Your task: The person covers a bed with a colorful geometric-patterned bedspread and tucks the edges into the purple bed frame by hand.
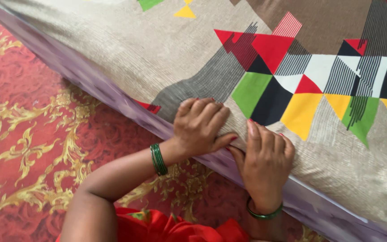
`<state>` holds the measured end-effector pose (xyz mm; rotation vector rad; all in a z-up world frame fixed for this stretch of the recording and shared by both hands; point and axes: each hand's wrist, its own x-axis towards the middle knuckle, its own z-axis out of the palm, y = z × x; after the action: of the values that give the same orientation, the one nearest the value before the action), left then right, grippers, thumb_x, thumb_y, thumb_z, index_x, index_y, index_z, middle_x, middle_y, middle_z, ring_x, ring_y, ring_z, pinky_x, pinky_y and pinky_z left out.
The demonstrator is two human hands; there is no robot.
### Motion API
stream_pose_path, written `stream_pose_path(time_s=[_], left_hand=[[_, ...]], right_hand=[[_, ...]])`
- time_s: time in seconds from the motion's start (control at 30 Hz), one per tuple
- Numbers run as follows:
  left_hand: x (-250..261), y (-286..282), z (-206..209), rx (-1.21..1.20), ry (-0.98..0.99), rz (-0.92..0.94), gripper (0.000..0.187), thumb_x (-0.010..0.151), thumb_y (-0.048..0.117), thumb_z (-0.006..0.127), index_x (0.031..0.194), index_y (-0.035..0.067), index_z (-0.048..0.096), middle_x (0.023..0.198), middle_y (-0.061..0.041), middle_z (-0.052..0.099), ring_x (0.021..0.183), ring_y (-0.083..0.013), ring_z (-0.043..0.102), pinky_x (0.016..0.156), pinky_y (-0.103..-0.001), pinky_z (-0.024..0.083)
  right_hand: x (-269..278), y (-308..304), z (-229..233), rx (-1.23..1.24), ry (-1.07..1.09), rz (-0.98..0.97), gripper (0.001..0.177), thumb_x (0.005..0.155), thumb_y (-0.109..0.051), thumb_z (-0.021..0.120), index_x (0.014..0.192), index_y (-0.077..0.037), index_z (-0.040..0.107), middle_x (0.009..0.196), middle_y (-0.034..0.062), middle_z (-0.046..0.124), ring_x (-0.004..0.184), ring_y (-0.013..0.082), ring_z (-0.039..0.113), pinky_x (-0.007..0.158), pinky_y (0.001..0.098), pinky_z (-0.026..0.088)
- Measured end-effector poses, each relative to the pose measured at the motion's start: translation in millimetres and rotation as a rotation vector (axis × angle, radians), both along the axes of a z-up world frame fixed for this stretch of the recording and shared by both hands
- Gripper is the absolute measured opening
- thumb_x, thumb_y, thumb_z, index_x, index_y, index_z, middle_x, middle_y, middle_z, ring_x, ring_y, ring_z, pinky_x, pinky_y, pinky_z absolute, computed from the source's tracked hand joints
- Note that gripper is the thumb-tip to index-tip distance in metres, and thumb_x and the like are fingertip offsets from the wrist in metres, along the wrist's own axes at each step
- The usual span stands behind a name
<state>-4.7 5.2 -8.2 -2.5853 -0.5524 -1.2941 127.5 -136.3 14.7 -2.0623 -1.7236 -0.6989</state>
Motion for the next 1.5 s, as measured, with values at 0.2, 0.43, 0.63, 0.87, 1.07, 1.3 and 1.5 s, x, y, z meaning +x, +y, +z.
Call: stream_pose_path(time_s=[0.2,0.43,0.63,0.87,1.07,1.3,1.5], left_hand=[[-8,5,-4,-0.018,0.007,-0.083,0.056,0.102,0.056,0.057,0.128,0.008,0.068,0.126,-0.011,0.067,0.121,-0.0275,0.061,0.107,-0.046,0.039],[-41,16,12,-0.116,0.14,-0.3,0.061,0.091,0.049,0.067,0.139,0.012,0.064,0.147,-0.013,0.057,0.141,-0.0301,0.051,0.122,-0.047,0.034],[-79,84,44,-0.128,0.106,-0.176,0.07,0.087,0.066,0.062,0.135,0.016,0.063,0.15,-0.017,0.051,0.143,-0.0376,0.045,0.12,-0.059,0.025],[-105,156,50,-0.244,0.3,-0.123,0.072,0.084,0.076,0.058,0.112,0.011,0.073,0.114,-0.013,0.071,0.119,-0.0338,0.06,0.109,-0.057,0.034],[-116,163,40,-0.204,0.215,-0.264,0.075,0.08,0.079,0.063,0.097,0.006,0.072,0.088,-0.009,0.069,0.09,-0.0264,0.064,0.095,-0.046,0.045],[-124,172,33,-0.192,0.15,-0.388,0.085,0.073,0.08,0.065,0.108,0.003,0.07,0.094,-0.007,0.064,0.093,-0.025,0.06,0.098,-0.044,0.044],[-131,170,25,-0.187,0.139,-0.394,0.095,0.068,0.08,0.067,0.121,0.001,0.065,0.105,-0.008,0.062,0.103,-0.0246,0.057,0.104,-0.044,0.042]], right_hand=[[-5,4,1,-0.021,-0.007,-0.032,0.066,0.093,-0.057,0.061,0.138,-0.009,0.058,0.122,0.0078,0.062,0.114,0.0282,0.059,0.109,0.0508,0.04],[-26,13,14,-0.098,-0.011,-0.135,0.076,0.082,-0.055,0.069,0.14,-0.007,0.057,0.122,0.0094,0.063,0.114,0.0295,0.06,0.111,0.0552,0.039],[-39,26,34,-0.272,-0.063,-0.269,0.079,0.076,-0.056,0.074,0.137,-0.008,0.06,0.102,0.0114,0.065,0.096,0.0313,0.067,0.096,0.0479,0.051],[-57,56,65,-0.596,-0.062,-0.52,0.09,0.07,-0.062,0.076,0.143,-0.014,0.054,0.097,0.0101,0.064,0.079,0.0311,0.073,0.069,0.0417,0.061],[-54,83,82,-0.905,-0.021,-0.685,0.087,0.075,-0.051,0.079,0.151,-0.022,0.049,0.105,0.0027,0.063,0.085,0.0239,0.074,0.073,0.0356,0.062],[-45,83,68,-0.814,0.003,-0.741,0.086,0.068,-0.042,0.084,0.148,-0.029,0.055,0.106,0.0027,0.066,0.087,0.0254,0.074,0.075,0.0378,0.061],[-46,70,51,-0.631,0.092,-0.725,0.079,0.07,-0.035,0.084,0.144,-0.028,0.06,0.113,0.0038,0.068,0.101,0.0274,0.072,0.085,0.042,0.059]])
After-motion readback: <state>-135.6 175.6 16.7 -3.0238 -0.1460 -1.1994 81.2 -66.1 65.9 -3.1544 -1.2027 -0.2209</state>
